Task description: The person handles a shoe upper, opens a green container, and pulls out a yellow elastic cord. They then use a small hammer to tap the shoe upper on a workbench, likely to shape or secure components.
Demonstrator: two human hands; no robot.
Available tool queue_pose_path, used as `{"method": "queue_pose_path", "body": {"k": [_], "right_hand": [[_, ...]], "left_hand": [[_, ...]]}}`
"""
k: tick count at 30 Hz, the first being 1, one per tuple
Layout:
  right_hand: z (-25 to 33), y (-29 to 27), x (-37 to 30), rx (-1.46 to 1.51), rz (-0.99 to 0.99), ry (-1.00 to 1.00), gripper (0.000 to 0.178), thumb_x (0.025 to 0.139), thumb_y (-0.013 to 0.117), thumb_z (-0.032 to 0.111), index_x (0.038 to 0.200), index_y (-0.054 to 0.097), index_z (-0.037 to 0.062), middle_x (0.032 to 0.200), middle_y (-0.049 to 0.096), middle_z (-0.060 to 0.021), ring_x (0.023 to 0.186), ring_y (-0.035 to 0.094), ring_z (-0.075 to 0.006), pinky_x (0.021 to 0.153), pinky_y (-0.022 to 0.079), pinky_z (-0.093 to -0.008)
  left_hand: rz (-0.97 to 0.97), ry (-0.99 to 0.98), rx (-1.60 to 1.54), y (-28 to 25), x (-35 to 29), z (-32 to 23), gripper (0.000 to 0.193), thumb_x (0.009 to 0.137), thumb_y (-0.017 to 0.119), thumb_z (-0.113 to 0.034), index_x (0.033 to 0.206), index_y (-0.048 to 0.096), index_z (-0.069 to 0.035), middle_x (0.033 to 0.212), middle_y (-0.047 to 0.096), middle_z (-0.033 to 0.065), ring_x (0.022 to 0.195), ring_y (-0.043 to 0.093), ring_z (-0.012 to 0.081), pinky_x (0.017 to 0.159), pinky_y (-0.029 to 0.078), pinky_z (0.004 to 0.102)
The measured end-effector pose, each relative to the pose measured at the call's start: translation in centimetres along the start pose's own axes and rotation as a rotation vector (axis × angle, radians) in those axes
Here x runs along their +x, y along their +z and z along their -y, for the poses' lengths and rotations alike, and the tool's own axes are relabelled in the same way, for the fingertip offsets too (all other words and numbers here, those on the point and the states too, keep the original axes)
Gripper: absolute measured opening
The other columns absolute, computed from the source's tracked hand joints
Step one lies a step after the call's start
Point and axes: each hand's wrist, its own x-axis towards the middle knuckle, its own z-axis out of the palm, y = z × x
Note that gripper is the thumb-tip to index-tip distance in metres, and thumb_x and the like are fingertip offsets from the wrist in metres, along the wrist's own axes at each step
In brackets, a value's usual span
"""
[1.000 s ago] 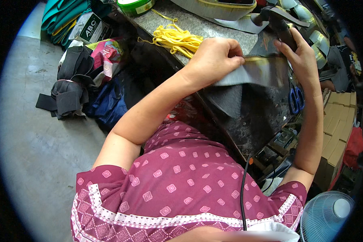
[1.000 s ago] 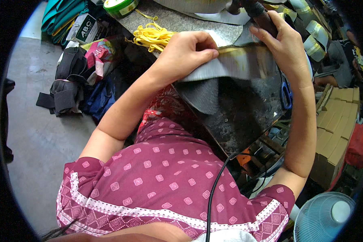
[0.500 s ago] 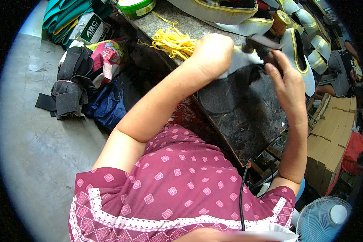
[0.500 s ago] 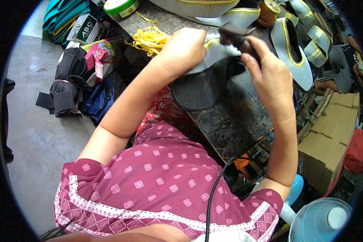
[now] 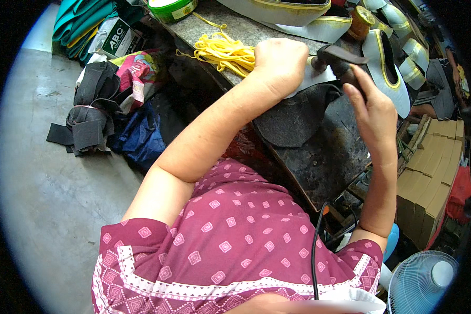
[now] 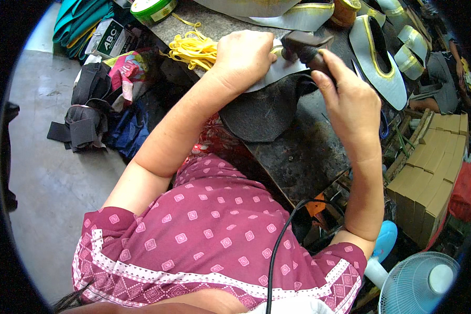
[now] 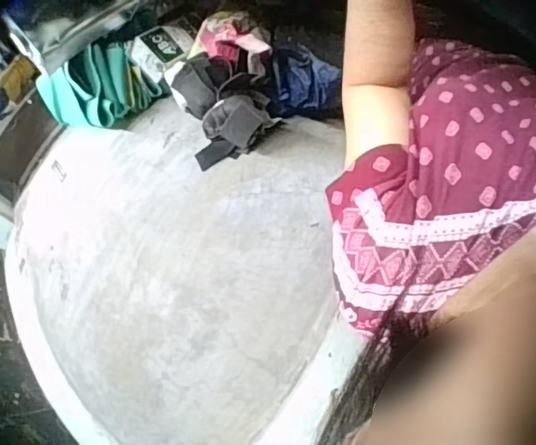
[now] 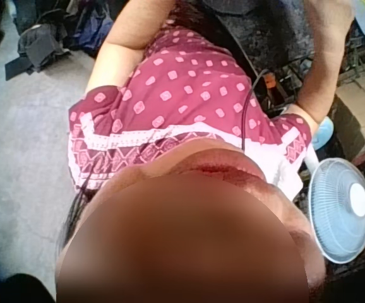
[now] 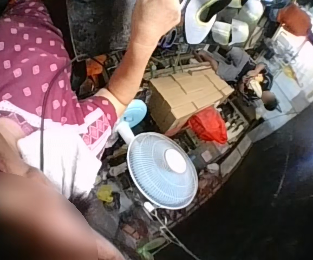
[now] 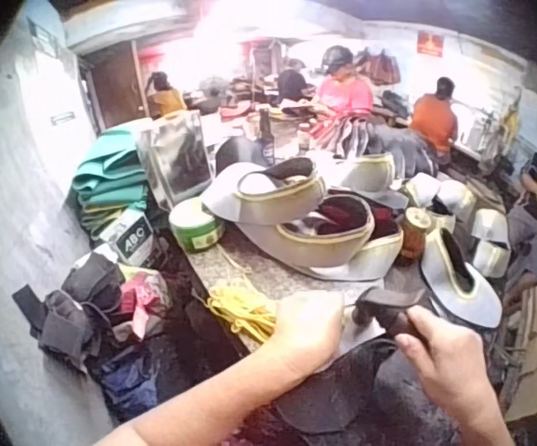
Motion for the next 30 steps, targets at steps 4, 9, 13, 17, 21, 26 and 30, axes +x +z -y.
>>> {"method": "queue_pose_path", "body": {"k": [4, 9, 13, 17, 21, 26, 30], "right_hand": [[0.2, 1.0, -0.4, -0.023, 0.089, 0.087, 0.039, 0.097, 0.063, 0.034, 0.133, 0.062, 0.0177, 0.104, 0.072, -0.0175, 0.096, 0.070, -0.0377, 0.079, 0.054, -0.0431], [-0.8, 0.0, 0.3, -0.001, 0.087, 0.024, 0.039, 0.096, 0.062, 0.038, 0.131, 0.062, 0.0217, 0.100, 0.072, -0.0165, 0.089, 0.070, -0.0386, 0.075, 0.054, -0.0473], [-0.7, 1.1, 1.3, -0.039, -0.034, 0.079, 0.037, 0.097, 0.060, 0.040, 0.131, 0.062, 0.0241, 0.095, 0.071, -0.0190, 0.088, 0.070, -0.0397, 0.072, 0.054, -0.0473], [-0.4, 2.2, 1.9, -0.029, -0.009, 0.123, 0.037, 0.098, 0.060, 0.040, 0.130, 0.063, 0.0219, 0.095, 0.071, -0.0214, 0.091, 0.069, -0.0405, 0.074, 0.054, -0.0478], [-0.6, 1.0, 1.8, 0.232, -0.056, 0.094, 0.038, 0.098, 0.063, 0.036, 0.130, 0.066, 0.0168, 0.096, 0.071, -0.0217, 0.088, 0.070, -0.0393, 0.073, 0.053, -0.0412], [0.3, 2.6, 0.9, -0.124, 0.023, 0.064, 0.040, 0.099, 0.060, 0.037, 0.134, 0.059, 0.0199, 0.092, 0.071, -0.0211, 0.086, 0.070, -0.0412, 0.070, 0.055, -0.0480], [-0.8, 4.0, 0.4, -0.070, -0.091, 0.009, 0.038, 0.099, 0.058, 0.040, 0.133, 0.058, 0.0226, 0.090, 0.070, -0.0221, 0.085, 0.069, -0.0428, 0.070, 0.054, -0.0521]], "left_hand": [[-0.143, 0.076, -0.004, 0.5, -0.4, 1.0, 0.014, 0.081, 0.065, -0.015, 0.088, 0.075, -0.008, 0.091, 0.073, 0.0147, 0.088, 0.073, 0.0320, 0.075, 0.058, 0.0432], [-0.226, 0.157, -0.057, 1.6, -0.8, 1.7, 0.010, 0.081, 0.065, -0.015, 0.087, 0.073, -0.012, 0.090, 0.067, 0.0091, 0.083, 0.071, 0.0313, 0.073, 0.057, 0.0436], [-0.215, 0.226, -0.013, 1.8, -0.9, 1.8, 0.011, 0.080, 0.065, -0.015, 0.088, 0.073, -0.014, 0.088, 0.065, 0.0083, 0.081, 0.070, 0.0303, 0.070, 0.057, 0.0423], [-0.246, 0.269, -0.029, 2.0, -1.1, 1.6, 0.013, 0.078, 0.064, -0.013, 0.086, 0.075, -0.014, 0.087, 0.064, 0.0078, 0.080, 0.071, 0.0297, 0.069, 0.058, 0.0415], [-0.297, 0.265, -0.037, 2.4, -1.2, 1.8, 0.010, 0.077, 0.066, -0.012, 0.085, 0.072, -0.011, 0.089, 0.064, 0.0078, 0.080, 0.071, 0.0298, 0.070, 0.058, 0.0413], [-0.269, 0.244, -0.082, 2.5, -1.2, 1.9, 0.007, 0.083, 0.066, -0.015, 0.088, 0.067, -0.010, 0.088, 0.063, 0.0083, 0.084, 0.068, 0.0311, 0.072, 0.056, 0.0419], [-0.297, 0.193, -0.081, 2.0, -1.8, 2.1, 0.010, 0.076, 0.069, -0.010, 0.086, 0.070, -0.009, 0.091, 0.067, 0.0088, 0.091, 0.068, 0.0298, 0.079, 0.056, 0.0407]]}}
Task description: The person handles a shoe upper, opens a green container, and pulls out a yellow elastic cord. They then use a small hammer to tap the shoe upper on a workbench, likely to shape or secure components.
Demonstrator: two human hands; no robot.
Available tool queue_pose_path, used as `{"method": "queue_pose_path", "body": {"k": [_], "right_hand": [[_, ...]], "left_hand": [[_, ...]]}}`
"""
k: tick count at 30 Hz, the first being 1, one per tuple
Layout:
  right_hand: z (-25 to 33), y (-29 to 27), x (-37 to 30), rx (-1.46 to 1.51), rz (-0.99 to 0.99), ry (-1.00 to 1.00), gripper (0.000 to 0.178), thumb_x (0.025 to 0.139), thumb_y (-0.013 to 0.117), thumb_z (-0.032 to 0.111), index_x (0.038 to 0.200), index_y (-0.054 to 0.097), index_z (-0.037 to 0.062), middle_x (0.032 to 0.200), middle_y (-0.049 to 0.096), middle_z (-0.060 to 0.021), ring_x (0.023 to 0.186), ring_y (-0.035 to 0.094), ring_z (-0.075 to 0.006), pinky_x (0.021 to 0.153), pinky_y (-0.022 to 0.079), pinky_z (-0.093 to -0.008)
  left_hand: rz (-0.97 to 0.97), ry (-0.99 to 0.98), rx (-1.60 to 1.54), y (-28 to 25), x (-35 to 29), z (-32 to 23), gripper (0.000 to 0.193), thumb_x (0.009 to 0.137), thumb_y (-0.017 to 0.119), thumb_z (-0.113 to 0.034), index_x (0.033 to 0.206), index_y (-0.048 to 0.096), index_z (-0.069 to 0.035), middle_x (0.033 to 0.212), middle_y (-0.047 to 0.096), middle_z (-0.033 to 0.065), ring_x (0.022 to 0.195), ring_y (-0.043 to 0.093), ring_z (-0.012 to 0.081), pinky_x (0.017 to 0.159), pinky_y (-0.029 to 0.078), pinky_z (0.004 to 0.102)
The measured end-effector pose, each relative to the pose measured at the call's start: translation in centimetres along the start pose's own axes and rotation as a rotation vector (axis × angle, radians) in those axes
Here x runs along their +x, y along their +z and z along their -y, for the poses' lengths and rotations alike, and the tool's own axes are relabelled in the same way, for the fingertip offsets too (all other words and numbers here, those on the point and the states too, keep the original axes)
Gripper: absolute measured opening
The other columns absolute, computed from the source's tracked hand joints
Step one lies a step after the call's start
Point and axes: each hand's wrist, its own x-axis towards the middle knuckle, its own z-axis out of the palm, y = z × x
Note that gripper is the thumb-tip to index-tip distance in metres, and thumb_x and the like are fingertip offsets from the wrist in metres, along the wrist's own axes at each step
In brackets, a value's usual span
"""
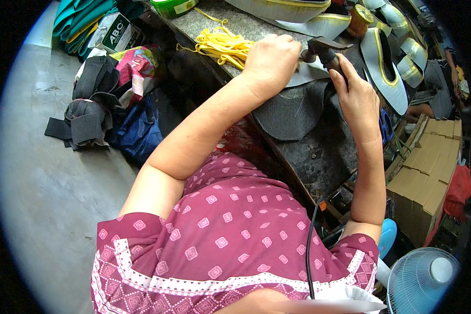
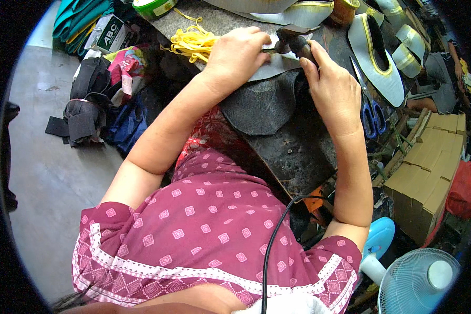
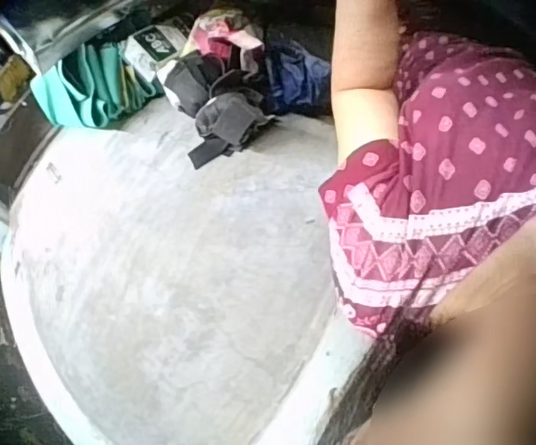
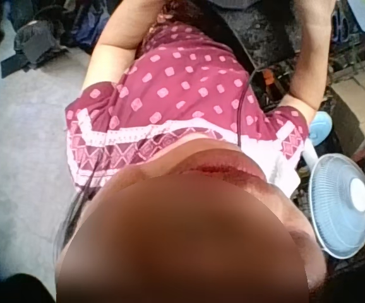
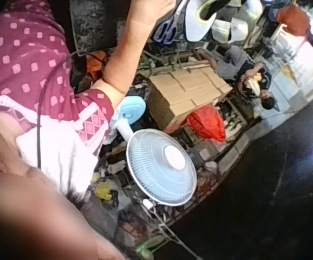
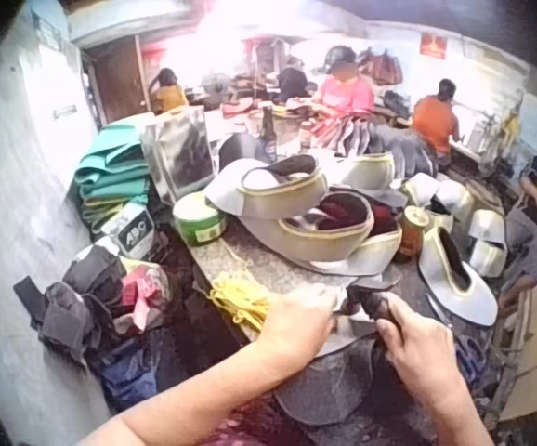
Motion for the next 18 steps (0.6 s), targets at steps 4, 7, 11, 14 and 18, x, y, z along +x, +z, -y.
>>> {"method": "queue_pose_path", "body": {"k": [4, 7, 11, 14, 18], "right_hand": [[-0.6, -0.5, 0.5, 0.051, 0.111, 0.092, 0.039, 0.098, 0.059, 0.040, 0.133, 0.060, 0.0237, 0.092, 0.070, -0.0214, 0.088, 0.069, -0.0418, 0.073, 0.054, -0.0497], [-0.2, -2.8, 1.7, 0.189, 0.172, 0.120, 0.038, 0.097, 0.062, 0.038, 0.132, 0.064, 0.0227, 0.094, 0.072, -0.0192, 0.088, 0.071, -0.0379, 0.075, 0.054, -0.0432], [1.6, -4.2, 1.8, 0.525, -0.075, 0.242, 0.044, 0.096, 0.065, 0.036, 0.137, 0.061, 0.0209, 0.095, 0.073, -0.0185, 0.081, 0.073, -0.0354, 0.067, 0.054, -0.0433], [2.6, -2.7, 1.2, -0.022, 0.172, 0.092, 0.045, 0.096, 0.064, 0.037, 0.138, 0.059, 0.0216, 0.093, 0.072, -0.0205, 0.083, 0.072, -0.0372, 0.068, 0.054, -0.0446], [1.4, -2.3, 0.5, 0.249, 0.187, 0.126, 0.043, 0.096, 0.064, 0.038, 0.136, 0.060, 0.0240, 0.097, 0.071, -0.0209, 0.089, 0.070, -0.0392, 0.074, 0.055, -0.0425]], "left_hand": [[0.059, 0.024, -0.019, -0.5, -0.5, 0.0, 0.007, 0.077, 0.069, -0.012, 0.083, 0.072, -0.009, 0.092, 0.067, 0.0095, 0.095, 0.065, 0.0297, 0.083, 0.055, 0.0393], [0.052, 0.089, 0.024, -0.5, -0.7, 0.0, 0.013, 0.080, 0.073, -0.017, 0.086, 0.069, -0.007, 0.091, 0.063, 0.0080, 0.096, 0.063, 0.0296, 0.082, 0.054, 0.0414], [0.016, 0.091, 0.019, -0.4, -0.9, -0.1, 0.011, 0.077, 0.063, -0.010, 0.082, 0.073, -0.010, 0.091, 0.065, 0.0079, 0.095, 0.063, 0.0283, 0.083, 0.055, 0.0389], [-0.015, 0.105, 0.027, -0.3, -1.0, -0.2, 0.010, 0.077, 0.063, -0.010, 0.083, 0.072, -0.009, 0.090, 0.065, 0.0081, 0.095, 0.063, 0.0283, 0.083, 0.055, 0.0387], [-0.023, 0.082, -0.036, -0.1, -1.2, -0.2, 0.008, 0.077, 0.066, -0.009, 0.084, 0.069, -0.007, 0.088, 0.065, 0.0086, 0.094, 0.062, 0.0290, 0.082, 0.054, 0.0397]]}}
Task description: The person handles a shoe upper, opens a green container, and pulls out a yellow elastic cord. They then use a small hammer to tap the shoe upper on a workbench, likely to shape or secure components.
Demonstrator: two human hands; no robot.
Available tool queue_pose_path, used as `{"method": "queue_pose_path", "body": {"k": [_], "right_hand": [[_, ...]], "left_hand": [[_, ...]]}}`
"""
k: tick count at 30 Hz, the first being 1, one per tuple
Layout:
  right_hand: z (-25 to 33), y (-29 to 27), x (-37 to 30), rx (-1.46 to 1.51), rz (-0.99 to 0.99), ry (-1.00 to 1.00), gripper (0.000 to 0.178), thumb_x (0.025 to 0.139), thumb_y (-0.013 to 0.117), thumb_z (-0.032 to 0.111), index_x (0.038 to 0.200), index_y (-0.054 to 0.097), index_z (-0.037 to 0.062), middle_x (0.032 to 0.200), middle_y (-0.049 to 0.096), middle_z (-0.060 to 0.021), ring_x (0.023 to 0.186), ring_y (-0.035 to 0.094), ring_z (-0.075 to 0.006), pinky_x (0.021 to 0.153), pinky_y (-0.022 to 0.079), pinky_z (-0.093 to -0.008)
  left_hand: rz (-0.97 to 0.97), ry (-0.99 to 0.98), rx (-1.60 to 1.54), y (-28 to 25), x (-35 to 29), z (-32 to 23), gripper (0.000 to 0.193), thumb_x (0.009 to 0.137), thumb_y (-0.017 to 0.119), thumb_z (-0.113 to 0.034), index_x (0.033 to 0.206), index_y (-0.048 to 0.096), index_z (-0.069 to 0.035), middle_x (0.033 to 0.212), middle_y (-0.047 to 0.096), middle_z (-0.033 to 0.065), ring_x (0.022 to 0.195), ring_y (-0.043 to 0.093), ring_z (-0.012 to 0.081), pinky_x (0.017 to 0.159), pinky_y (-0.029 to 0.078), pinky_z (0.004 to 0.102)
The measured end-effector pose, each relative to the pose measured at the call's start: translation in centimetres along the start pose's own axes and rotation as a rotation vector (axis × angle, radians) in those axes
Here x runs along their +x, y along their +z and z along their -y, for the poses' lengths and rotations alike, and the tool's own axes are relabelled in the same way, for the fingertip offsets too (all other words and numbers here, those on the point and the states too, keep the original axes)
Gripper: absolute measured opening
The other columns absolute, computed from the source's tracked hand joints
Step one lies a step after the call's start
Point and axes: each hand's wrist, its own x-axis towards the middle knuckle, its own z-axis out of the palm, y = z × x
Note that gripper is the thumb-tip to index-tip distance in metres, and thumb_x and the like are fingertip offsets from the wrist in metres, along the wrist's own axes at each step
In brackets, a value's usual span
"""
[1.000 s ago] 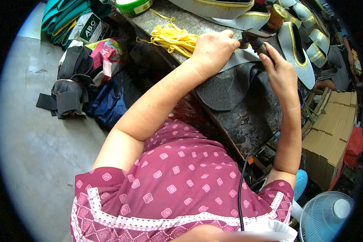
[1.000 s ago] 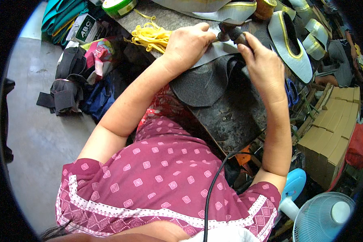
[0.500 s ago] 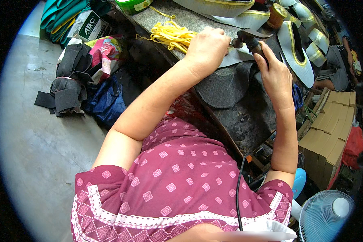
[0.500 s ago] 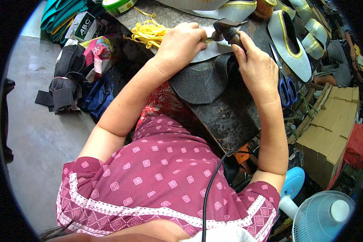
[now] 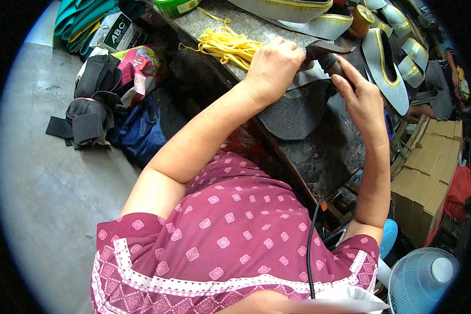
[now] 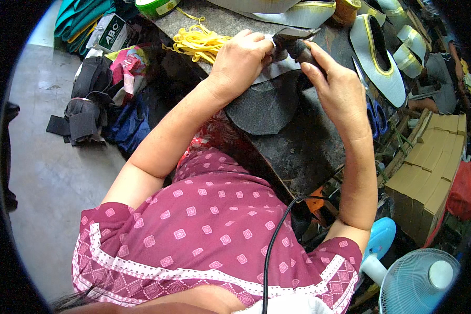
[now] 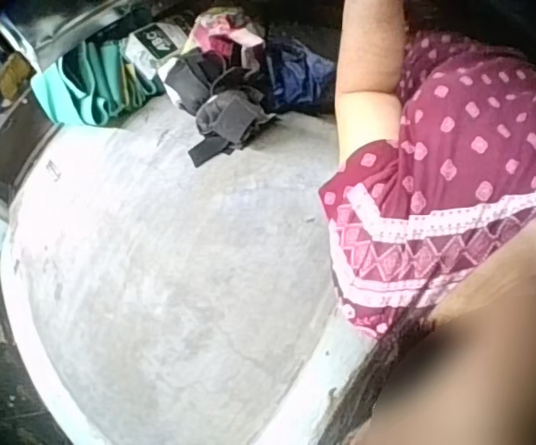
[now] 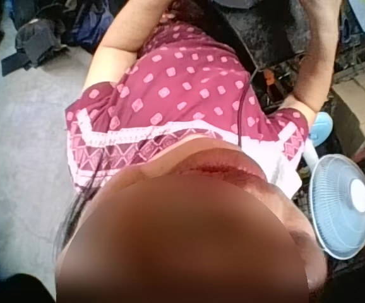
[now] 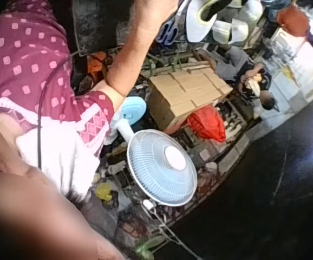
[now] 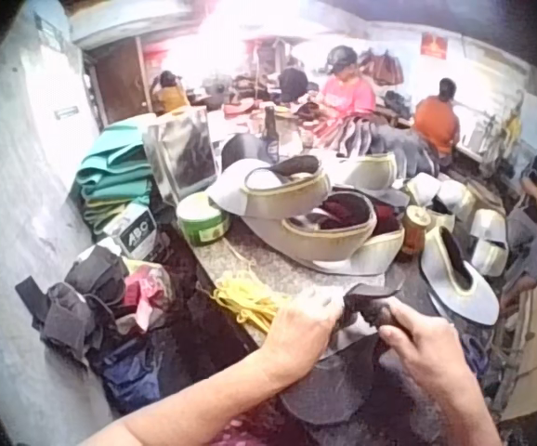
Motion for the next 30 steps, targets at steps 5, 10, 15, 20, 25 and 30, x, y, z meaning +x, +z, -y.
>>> {"method": "queue_pose_path", "body": {"k": [5, 10, 15, 20, 25, 30], "right_hand": [[-0.6, -0.1, -0.2, 0.211, -0.309, -0.179, 0.040, 0.098, 0.063, 0.034, 0.132, 0.063, 0.0126, 0.104, 0.072, -0.0211, 0.093, 0.072, -0.0359, 0.077, 0.056, -0.0408], [-1.1, 2.1, -0.5, -0.267, -0.109, -0.148, 0.042, 0.098, 0.060, 0.038, 0.136, 0.057, 0.0197, 0.103, 0.071, -0.0175, 0.090, 0.070, -0.0388, 0.073, 0.056, -0.0468], [-2.2, 1.7, -0.4, -0.304, -0.152, -0.170, 0.040, 0.097, 0.061, 0.038, 0.135, 0.059, 0.0221, 0.102, 0.072, -0.0139, 0.089, 0.071, -0.0356, 0.071, 0.057, -0.0453], [-1.4, -0.2, 1.2, -0.363, -0.264, -0.069, 0.039, 0.097, 0.062, 0.039, 0.134, 0.062, 0.0266, 0.098, 0.073, -0.0159, 0.087, 0.071, -0.0355, 0.071, 0.056, -0.0441], [0.2, 1.2, -0.3, -0.154, -0.249, -0.205, 0.037, 0.097, 0.062, 0.037, 0.133, 0.061, 0.0266, 0.104, 0.072, -0.0164, 0.090, 0.070, -0.0386, 0.075, 0.056, -0.0469], [-0.6, 0.4, 0.6, -0.329, -0.177, -0.170, 0.041, 0.097, 0.061, 0.041, 0.133, 0.061, 0.0216, 0.098, 0.073, -0.0146, 0.084, 0.071, -0.0364, 0.069, 0.056, -0.0457]], "left_hand": [[-0.012, 0.017, 0.009, -0.1, 0.2, -0.1, 0.012, 0.076, 0.072, -0.010, 0.086, 0.067, -0.006, 0.088, 0.064, 0.0083, 0.093, 0.061, 0.0307, 0.081, 0.053, 0.0412], [-0.040, -0.034, 0.102, -1.1, 0.1, -0.3, 0.020, 0.073, 0.078, -0.017, 0.088, 0.069, -0.008, 0.089, 0.065, 0.0065, 0.097, 0.059, 0.0304, 0.087, 0.052, 0.0400], [0.031, -0.014, 0.118, -1.6, -0.4, -0.2, 0.020, 0.071, 0.080, -0.019, 0.085, 0.069, -0.008, 0.090, 0.064, 0.0053, 0.097, 0.058, 0.0295, 0.086, 0.051, 0.0398], [0.001, 0.020, 0.106, -1.3, -0.7, 0.0, 0.016, 0.072, 0.078, -0.019, 0.079, 0.068, -0.009, 0.088, 0.063, 0.0044, 0.096, 0.058, 0.0283, 0.084, 0.051, 0.0388], [-0.035, 0.025, 0.144, -1.1, -0.9, -0.1, 0.014, 0.072, 0.078, -0.019, 0.076, 0.068, -0.010, 0.086, 0.063, 0.0035, 0.095, 0.058, 0.0276, 0.083, 0.050, 0.0383], [-0.101, 0.060, 0.150, -1.1, -0.9, 0.0, 0.008, 0.073, 0.069, -0.019, 0.072, 0.072, -0.012, 0.082, 0.064, 0.0019, 0.092, 0.058, 0.0248, 0.077, 0.049, 0.0368]]}}
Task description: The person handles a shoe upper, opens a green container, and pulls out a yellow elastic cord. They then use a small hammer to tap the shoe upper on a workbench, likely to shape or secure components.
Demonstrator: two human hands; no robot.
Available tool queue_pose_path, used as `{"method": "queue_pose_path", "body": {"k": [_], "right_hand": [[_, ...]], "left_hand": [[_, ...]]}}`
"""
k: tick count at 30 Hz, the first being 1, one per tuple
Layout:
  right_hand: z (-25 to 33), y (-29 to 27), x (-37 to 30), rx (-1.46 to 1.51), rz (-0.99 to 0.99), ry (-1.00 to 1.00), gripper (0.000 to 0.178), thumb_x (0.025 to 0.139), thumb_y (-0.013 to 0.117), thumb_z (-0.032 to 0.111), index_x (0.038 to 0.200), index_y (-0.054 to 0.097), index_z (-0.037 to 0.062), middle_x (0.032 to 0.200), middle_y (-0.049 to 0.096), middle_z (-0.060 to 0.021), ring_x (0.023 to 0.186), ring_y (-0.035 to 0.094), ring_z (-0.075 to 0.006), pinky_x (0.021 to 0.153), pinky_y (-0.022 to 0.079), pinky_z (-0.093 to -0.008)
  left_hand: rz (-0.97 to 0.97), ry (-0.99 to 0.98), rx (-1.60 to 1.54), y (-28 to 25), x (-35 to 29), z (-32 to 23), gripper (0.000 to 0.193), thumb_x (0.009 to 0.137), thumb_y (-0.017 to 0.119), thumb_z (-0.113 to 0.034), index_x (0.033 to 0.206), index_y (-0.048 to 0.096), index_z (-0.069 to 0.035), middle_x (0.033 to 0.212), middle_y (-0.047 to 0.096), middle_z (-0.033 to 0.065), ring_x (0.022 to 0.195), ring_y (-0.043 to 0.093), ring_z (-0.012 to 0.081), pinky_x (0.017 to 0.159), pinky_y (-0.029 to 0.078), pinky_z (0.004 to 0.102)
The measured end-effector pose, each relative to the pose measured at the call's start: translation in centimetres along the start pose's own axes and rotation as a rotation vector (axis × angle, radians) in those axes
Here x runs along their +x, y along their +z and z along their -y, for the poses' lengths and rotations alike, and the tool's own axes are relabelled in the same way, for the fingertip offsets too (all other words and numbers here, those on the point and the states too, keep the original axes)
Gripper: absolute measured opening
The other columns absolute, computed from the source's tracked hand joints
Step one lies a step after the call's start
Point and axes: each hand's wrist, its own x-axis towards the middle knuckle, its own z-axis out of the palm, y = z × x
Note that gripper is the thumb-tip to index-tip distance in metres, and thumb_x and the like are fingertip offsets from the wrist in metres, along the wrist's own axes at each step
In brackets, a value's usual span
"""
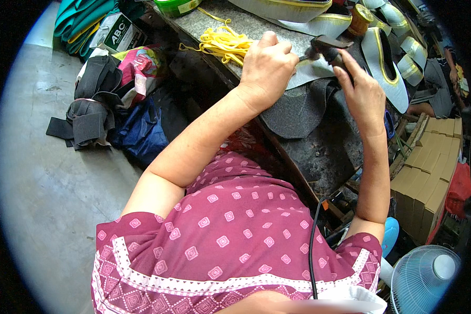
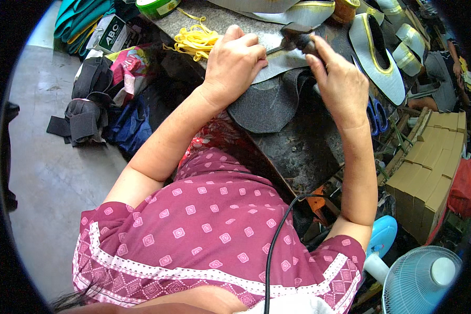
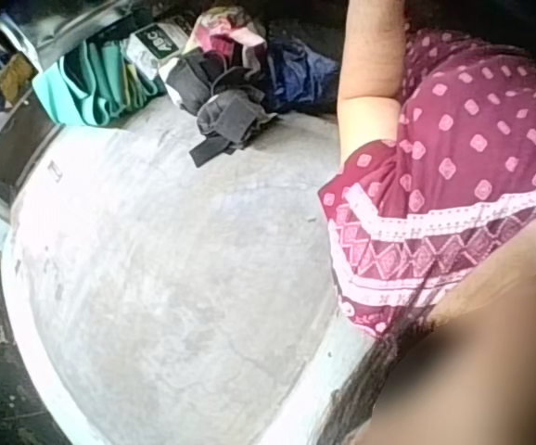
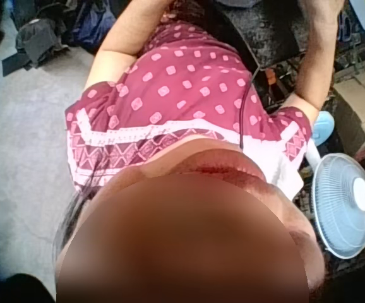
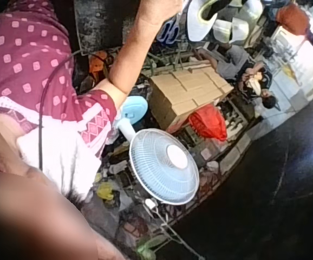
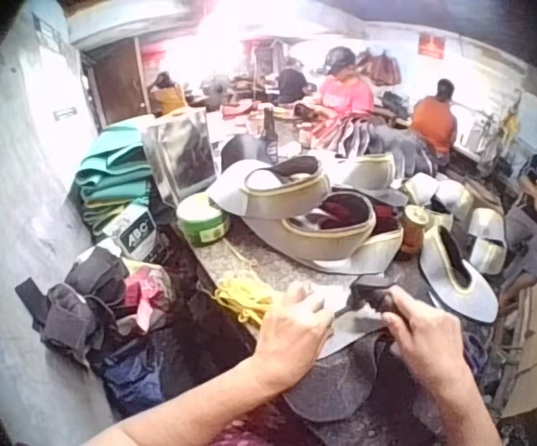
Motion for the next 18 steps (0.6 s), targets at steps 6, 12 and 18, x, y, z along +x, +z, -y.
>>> {"method": "queue_pose_path", "body": {"k": [6, 12, 18], "right_hand": [[0.9, 0.0, -0.7, 0.222, -0.179, 0.011, 0.041, 0.096, 0.063, 0.039, 0.133, 0.062, 0.0205, 0.102, 0.072, -0.0160, 0.087, 0.071, -0.0369, 0.072, 0.056, -0.0458], [0.0, -0.6, 0.3, -0.096, -0.017, 0.053, 0.041, 0.095, 0.062, 0.042, 0.134, 0.060, 0.0294, 0.100, 0.072, -0.0139, 0.086, 0.071, -0.0355, 0.072, 0.056, -0.0450], [-0.7, 0.1, -0.2, 0.198, -0.186, 0.039, 0.039, 0.098, 0.060, 0.043, 0.134, 0.061, 0.0280, 0.096, 0.073, -0.0174, 0.090, 0.071, -0.0365, 0.074, 0.056, -0.0458]], "left_hand": [[0.042, -0.041, 0.012, 0.1, 0.1, -0.1, 0.009, 0.074, 0.069, -0.020, 0.076, 0.073, -0.013, 0.083, 0.065, 0.0017, 0.095, 0.057, 0.0248, 0.078, 0.048, 0.0382], [0.131, -0.068, 0.093, -0.3, 0.5, -0.4, 0.021, 0.073, 0.079, -0.025, 0.085, 0.070, -0.011, 0.090, 0.065, 0.0015, 0.100, 0.057, 0.0260, 0.081, 0.045, 0.0408], [0.177, -0.113, 0.143, -0.3, 0.9, -0.8, 0.024, 0.075, 0.080, -0.028, 0.089, 0.070, -0.011, 0.093, 0.065, 0.0041, 0.102, 0.057, 0.0271, 0.082, 0.045, 0.0421]]}}
